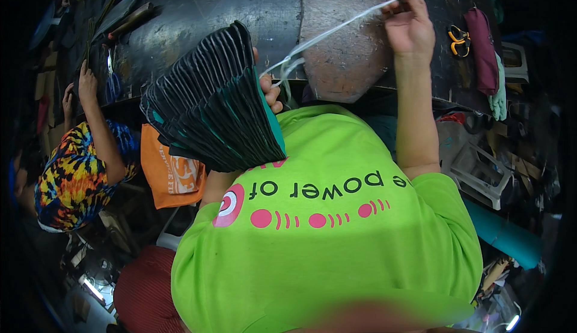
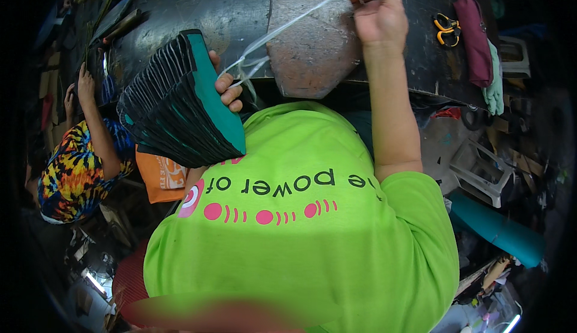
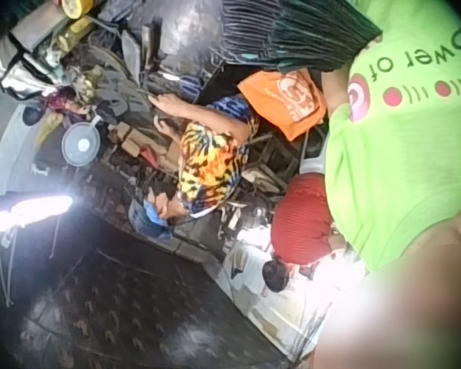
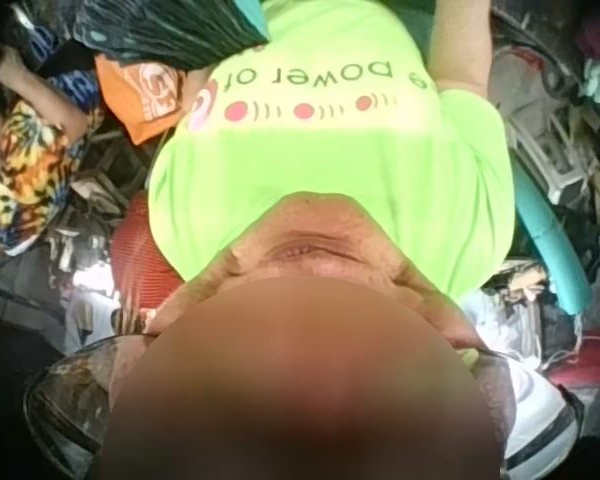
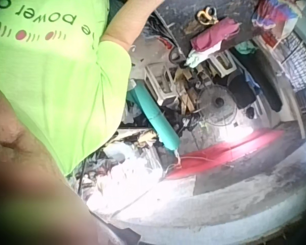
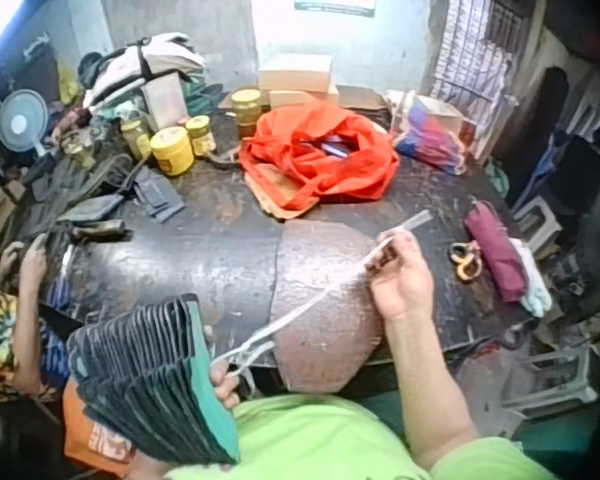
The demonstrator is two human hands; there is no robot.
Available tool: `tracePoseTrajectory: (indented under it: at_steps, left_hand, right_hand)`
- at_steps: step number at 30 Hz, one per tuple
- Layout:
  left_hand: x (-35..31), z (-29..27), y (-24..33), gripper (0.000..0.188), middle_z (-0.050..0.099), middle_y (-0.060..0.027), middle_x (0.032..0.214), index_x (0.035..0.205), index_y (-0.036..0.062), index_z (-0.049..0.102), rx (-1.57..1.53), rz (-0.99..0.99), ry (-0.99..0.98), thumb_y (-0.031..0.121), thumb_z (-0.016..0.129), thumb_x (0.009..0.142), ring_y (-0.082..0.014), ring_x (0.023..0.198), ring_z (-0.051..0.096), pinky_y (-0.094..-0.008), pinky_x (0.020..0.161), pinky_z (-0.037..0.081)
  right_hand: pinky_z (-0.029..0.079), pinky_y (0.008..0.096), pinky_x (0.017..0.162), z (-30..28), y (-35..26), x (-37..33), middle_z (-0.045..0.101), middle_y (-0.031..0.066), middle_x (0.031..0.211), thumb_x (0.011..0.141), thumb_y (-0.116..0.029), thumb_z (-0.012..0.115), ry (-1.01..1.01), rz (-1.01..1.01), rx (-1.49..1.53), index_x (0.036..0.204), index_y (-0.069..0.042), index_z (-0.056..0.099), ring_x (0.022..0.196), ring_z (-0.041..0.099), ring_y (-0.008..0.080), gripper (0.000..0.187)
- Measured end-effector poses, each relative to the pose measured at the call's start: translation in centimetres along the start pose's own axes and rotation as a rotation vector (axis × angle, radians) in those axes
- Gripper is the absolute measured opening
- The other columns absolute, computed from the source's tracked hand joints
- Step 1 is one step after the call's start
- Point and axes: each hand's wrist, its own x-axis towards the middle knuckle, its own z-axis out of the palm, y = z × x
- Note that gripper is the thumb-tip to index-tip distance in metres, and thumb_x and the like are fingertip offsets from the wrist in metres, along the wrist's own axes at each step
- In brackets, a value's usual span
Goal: The person stacks black shoe insoles on a workbench, aligns them, and ties the stack with a white string. They then place the tied bundle into a red bag along with other items.
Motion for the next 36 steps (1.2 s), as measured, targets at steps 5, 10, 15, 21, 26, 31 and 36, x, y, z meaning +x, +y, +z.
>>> tracePoseTrajectory:
  at_steps: [5, 10, 15, 21, 26, 31, 36]
  left_hand:
    - [0.0, -1.4, 0.6, 0.075, 0.057, -0.0131, 0.118, 0.152, 0.0095, 0.035, -0.077, -0.056, 0.077, 0.032, 0.071, 0.090, -0.0275, 0.102, 0.056, -0.0442, 0.094, 0.046]
    - [0.1, -1.6, 1.2, 0.082, 0.059, -0.0129, 0.118, 0.155, 0.0161, 0.032, -0.042, -0.107, 0.172, 0.038, 0.073, 0.087, -0.0293, 0.107, 0.055, -0.0466, 0.095, 0.045]
    - [1.4, -1.5, 1.1, 0.081, 0.059, -0.0143, 0.120, 0.155, 0.0150, 0.031, -0.029, -0.121, 0.135, 0.037, 0.072, 0.089, -0.0295, 0.108, 0.057, -0.0460, 0.096, 0.047]
    - [1.1, -0.6, 2.3, 0.080, 0.059, -0.0176, 0.123, 0.155, 0.0110, 0.028, 0.217, 0.093, 0.113, 0.037, 0.070, 0.092, -0.0308, 0.112, 0.058, -0.0449, 0.098, 0.048]
    - [2.1, -2.3, 5.9, 0.086, 0.055, -0.0206, 0.136, 0.156, 0.0073, 0.025, 0.222, 0.134, -0.208, 0.039, 0.070, 0.090, -0.0317, 0.121, 0.056, -0.0433, 0.104, 0.046]
    - [0.4, -4.1, 7.7, 0.087, 0.056, -0.0202, 0.135, 0.153, 0.0050, 0.029, 0.226, 0.284, -0.085, 0.038, 0.074, 0.086, -0.0314, 0.121, 0.057, -0.0428, 0.104, 0.046]
    - [-0.9, -5.4, 9.2, 0.088, 0.056, -0.0198, 0.135, 0.150, 0.0027, 0.034, 0.256, 0.372, -0.031, 0.037, 0.077, 0.081, -0.0311, 0.122, 0.057, -0.0423, 0.104, 0.047]
  right_hand:
    - [0.050, 0.0480, 0.095, 0.1, -1.8, -0.1, 0.061, 0.0145, 0.114, 0.096, -0.012, 0.064, 0.121, -0.063, -0.406, 0.136, -0.006, 0.046, 0.107, 0.060, 0.0299, 0.044]
    - [0.049, 0.0325, 0.098, 6.5, 0.4, -3.0, 0.061, 0.0117, 0.123, 0.091, -0.004, 0.069, 0.010, -0.744, -1.021, 0.138, -0.002, 0.049, 0.112, 0.060, 0.0206, 0.050]
    - [0.053, 0.0325, 0.085, 11.5, 2.5, -8.8, 0.073, 0.0120, 0.103, 0.088, -0.006, 0.069, -0.764, 0.014, -1.170, 0.116, -0.002, 0.065, 0.094, 0.069, 0.0176, 0.028]
    - [0.054, 0.0406, 0.077, 11.1, 2.5, -9.0, 0.069, 0.0164, 0.093, 0.087, -0.011, 0.072, -0.944, 0.133, -1.551, 0.113, -0.004, 0.063, 0.088, 0.069, 0.0347, 0.029]
    - [0.049, 0.0369, 0.074, 8.6, -2.4, -6.1, 0.066, 0.0104, 0.081, 0.086, -0.015, 0.072, -0.753, -0.092, -1.690, 0.093, -0.005, 0.071, 0.079, 0.062, 0.0282, 0.012]
    - [0.046, 0.0336, 0.087, 6.0, -5.6, -4.7, 0.067, 0.0048, 0.087, 0.085, -0.013, 0.073, -0.663, -0.203, -1.609, 0.092, -0.004, 0.072, 0.092, 0.060, 0.0224, 0.011]
    - [0.046, 0.0292, 0.096, 4.3, -7.2, -3.0, 0.072, 0.0037, 0.102, 0.092, -0.010, 0.070, -0.164, -0.452, -1.225, 0.096, -0.002, 0.075, 0.108, 0.063, 0.0137, 0.010]
